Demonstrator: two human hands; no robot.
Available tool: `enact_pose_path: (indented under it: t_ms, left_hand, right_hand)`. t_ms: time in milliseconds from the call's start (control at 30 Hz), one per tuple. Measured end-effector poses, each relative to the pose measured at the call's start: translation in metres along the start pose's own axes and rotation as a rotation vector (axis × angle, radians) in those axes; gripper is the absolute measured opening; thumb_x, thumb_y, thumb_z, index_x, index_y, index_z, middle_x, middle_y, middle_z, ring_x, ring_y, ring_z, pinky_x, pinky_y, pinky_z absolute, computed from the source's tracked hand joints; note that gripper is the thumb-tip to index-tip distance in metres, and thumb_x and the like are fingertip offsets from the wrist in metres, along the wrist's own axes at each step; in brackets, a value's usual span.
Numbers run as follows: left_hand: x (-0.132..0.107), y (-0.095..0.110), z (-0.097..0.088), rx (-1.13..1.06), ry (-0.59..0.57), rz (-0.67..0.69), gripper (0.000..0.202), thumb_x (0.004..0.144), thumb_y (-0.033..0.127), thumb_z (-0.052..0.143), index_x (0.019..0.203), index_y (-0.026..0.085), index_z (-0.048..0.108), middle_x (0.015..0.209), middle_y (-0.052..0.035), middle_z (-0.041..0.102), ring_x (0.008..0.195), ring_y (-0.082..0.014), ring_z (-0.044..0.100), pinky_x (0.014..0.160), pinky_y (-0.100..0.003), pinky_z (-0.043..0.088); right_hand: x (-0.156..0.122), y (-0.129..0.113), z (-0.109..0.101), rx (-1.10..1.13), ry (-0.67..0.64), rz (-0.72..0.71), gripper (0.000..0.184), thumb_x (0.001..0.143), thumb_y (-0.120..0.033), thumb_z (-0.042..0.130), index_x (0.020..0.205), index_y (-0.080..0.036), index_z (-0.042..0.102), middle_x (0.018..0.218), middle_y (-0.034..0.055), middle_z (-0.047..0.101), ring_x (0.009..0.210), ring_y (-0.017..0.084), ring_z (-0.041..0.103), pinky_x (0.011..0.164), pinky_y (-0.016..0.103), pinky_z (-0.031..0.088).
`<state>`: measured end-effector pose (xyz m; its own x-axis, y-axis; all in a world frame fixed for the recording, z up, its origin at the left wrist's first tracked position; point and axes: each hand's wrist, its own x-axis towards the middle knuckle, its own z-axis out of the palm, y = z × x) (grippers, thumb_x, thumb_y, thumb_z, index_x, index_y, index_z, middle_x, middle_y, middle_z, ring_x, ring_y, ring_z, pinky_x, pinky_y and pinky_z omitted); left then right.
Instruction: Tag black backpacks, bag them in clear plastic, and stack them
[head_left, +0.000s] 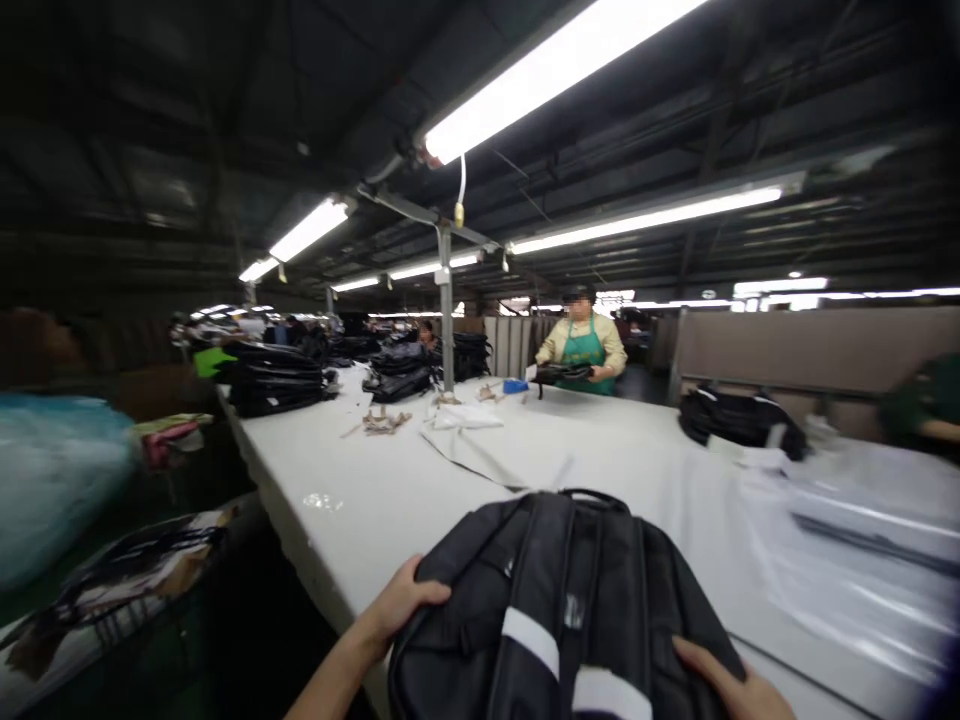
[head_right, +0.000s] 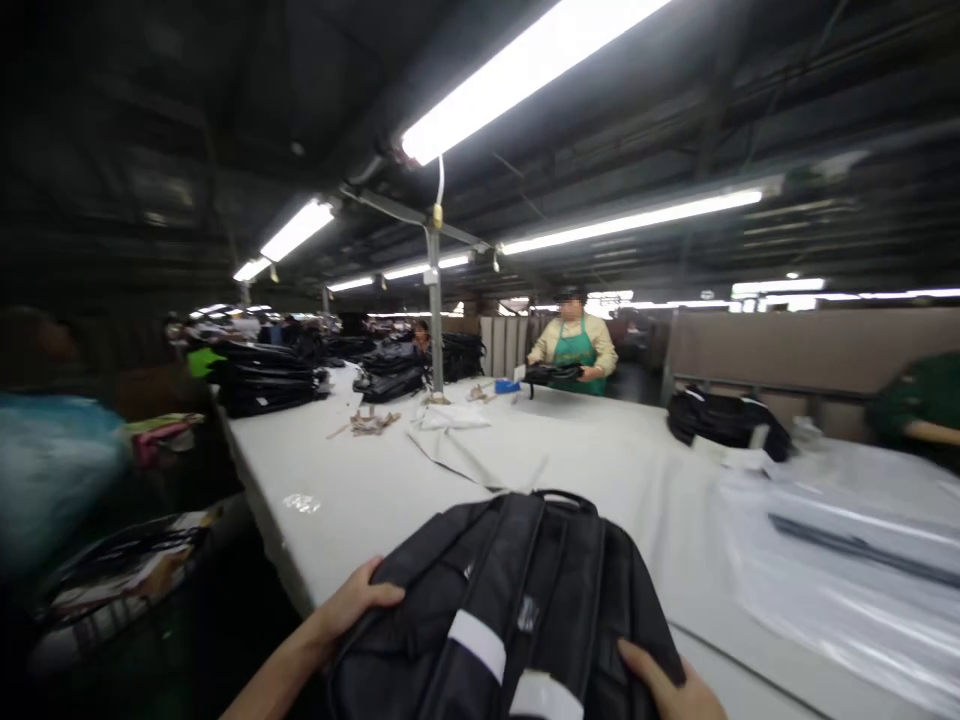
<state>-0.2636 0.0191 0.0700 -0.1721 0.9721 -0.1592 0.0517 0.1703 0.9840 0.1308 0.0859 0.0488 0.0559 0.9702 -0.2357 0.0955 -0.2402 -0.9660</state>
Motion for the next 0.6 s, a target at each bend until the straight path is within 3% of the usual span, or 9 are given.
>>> enact_pose_path:
  t_ms: [100,200,267,367,467,600]
  left_hand:
    - [-0.022,0.017,0.069,-0.074,-0.096,-0.004,0.052,0.063,0.035,0.071,0.105,0.013,0.051,0.095,-0.0087,0.067,0.081,-0.0241,0.064,0.073,-0.036,0.053]
    - [-0.021,0.018,0.139,-0.088,-0.158,-0.028,0.048,0.063,0.037,0.073,0.099,0.013,0.053,0.09,-0.0075,0.067,0.08,-0.0231,0.064,0.071,-0.034,0.053]
    - [-0.013,0.003,0.184,-0.072,-0.202,-0.076,0.045,0.065,0.038,0.072,0.097,0.013,0.053,0.087,-0.0068,0.067,0.079,-0.022,0.064,0.07,-0.032,0.053]
    - [0.001,-0.033,0.238,0.012,-0.188,-0.155,0.038,0.069,0.032,0.071,0.094,0.01,0.054,0.079,-0.0064,0.065,0.07,-0.019,0.063,0.064,-0.031,0.052]
    - [0.01,-0.064,0.268,0.127,-0.109,-0.188,0.026,0.077,0.029,0.066,0.092,0.01,0.055,0.077,-0.003,0.062,0.065,-0.0138,0.059,0.061,-0.029,0.05]
    - [0.017,-0.079,0.274,0.219,-0.059,-0.148,0.023,0.084,0.034,0.059,0.088,0.012,0.056,0.077,-0.0005,0.06,0.064,-0.0113,0.058,0.061,-0.027,0.05]
  right_hand:
    - [-0.041,-0.004,-0.079,0.116,0.143,0.073,0.059,0.061,-0.047,0.071,0.107,-0.01,0.063,0.088,0.0109,0.072,0.081,0.03,0.067,0.07,0.035,0.056]
    - [-0.062,-0.004,-0.145,0.128,0.328,0.072,0.049,0.06,-0.04,0.074,0.097,-0.008,0.065,0.083,0.0118,0.072,0.07,0.025,0.068,0.062,0.031,0.056]
    - [-0.066,0.01,-0.178,0.068,0.425,0.049,0.044,0.062,-0.038,0.073,0.092,-0.008,0.065,0.081,0.0121,0.072,0.067,0.023,0.067,0.06,0.03,0.056]
    - [-0.066,0.047,-0.208,-0.036,0.508,0.041,0.041,0.065,-0.038,0.07,0.091,-0.006,0.065,0.08,0.0132,0.071,0.071,0.023,0.067,0.063,0.032,0.055]
    - [-0.075,0.086,-0.22,-0.142,0.545,0.006,0.043,0.071,-0.043,0.064,0.092,-0.006,0.065,0.085,0.0147,0.07,0.082,0.026,0.065,0.074,0.036,0.053]
    - [-0.132,0.119,-0.228,-0.296,0.557,-0.198,0.051,0.075,-0.05,0.057,0.111,-0.014,0.06,0.114,0.0128,0.062,0.109,0.027,0.054,0.095,0.041,0.043]
